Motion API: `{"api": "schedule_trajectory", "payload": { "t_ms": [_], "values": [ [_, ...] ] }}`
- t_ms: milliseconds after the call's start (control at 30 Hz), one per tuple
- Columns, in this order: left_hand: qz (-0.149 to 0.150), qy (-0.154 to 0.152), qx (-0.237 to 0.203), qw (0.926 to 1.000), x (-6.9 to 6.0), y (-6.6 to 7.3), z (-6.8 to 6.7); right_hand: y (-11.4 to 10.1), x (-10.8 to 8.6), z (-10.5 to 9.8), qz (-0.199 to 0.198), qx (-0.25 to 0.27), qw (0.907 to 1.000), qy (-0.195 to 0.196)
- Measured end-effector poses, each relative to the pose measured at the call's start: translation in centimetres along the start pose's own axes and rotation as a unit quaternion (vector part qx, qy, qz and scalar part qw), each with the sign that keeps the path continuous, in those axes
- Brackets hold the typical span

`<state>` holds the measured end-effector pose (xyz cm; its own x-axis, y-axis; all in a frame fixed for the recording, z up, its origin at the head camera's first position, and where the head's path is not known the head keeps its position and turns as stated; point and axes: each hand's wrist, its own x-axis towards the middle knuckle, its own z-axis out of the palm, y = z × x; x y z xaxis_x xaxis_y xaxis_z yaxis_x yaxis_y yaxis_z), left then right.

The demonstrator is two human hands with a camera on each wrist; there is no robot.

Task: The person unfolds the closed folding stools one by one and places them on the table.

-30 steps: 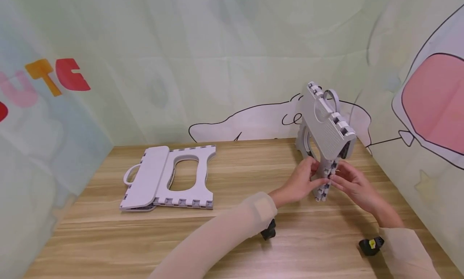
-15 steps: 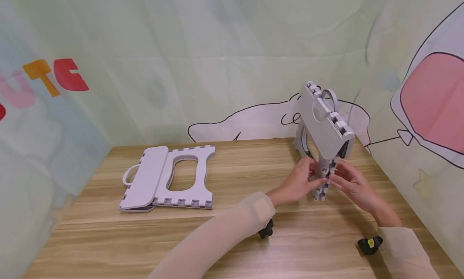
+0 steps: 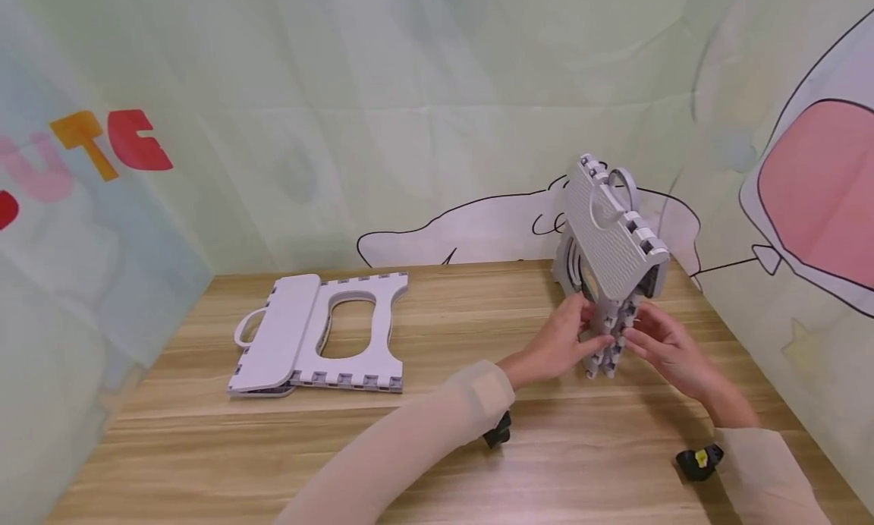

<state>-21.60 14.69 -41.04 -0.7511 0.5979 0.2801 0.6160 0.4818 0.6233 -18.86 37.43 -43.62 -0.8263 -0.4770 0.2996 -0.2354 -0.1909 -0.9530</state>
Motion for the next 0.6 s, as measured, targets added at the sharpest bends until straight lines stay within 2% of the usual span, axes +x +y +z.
{"api": "schedule_trajectory", "payload": {
  "t_ms": [600],
  "values": [
    [-0.015,-0.011,0.016,0.9997,-0.65,0.1,-0.8,0.11,0.04,0.12,-0.005,0.006,1.0,0.002]
  ]
}}
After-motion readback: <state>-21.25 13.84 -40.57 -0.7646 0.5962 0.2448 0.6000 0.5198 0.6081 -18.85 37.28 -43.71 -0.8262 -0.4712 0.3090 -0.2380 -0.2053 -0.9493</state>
